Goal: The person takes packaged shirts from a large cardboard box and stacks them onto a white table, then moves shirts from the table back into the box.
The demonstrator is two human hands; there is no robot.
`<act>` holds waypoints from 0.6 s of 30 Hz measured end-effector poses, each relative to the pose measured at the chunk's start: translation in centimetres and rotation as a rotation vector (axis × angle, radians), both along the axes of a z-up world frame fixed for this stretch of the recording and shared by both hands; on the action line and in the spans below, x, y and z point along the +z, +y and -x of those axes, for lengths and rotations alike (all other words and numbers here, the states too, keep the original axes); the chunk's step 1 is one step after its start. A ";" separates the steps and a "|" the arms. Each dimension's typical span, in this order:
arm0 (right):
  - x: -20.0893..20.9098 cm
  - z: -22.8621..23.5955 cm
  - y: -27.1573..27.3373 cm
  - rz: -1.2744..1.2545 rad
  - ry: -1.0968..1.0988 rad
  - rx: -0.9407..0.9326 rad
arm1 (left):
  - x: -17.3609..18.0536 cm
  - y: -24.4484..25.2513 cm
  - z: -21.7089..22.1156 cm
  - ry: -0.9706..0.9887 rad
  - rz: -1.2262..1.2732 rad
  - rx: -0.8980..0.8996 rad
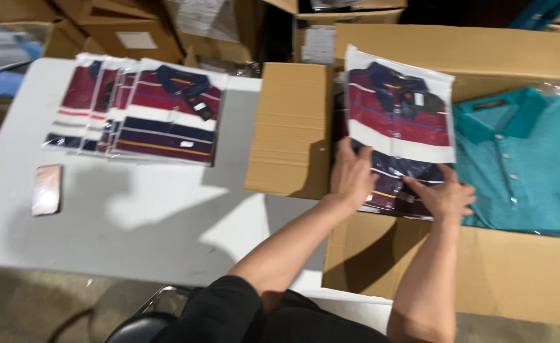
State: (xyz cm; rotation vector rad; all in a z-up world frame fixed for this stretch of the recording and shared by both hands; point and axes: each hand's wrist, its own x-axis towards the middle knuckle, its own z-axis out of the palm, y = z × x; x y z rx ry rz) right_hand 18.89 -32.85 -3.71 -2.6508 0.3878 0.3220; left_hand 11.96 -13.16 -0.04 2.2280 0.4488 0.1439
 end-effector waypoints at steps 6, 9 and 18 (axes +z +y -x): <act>-4.4 -0.6 -0.5 0.021 -0.419 0.093 | 5.3 2.1 2.0 0.084 0.250 -0.004; -4.2 1.1 1.3 -0.081 -0.479 0.162 | 7.4 3.9 3.6 0.137 0.543 0.189; -3.9 4.0 10.2 -0.276 -0.792 0.410 | 3.6 10.6 6.9 -0.198 -0.250 0.121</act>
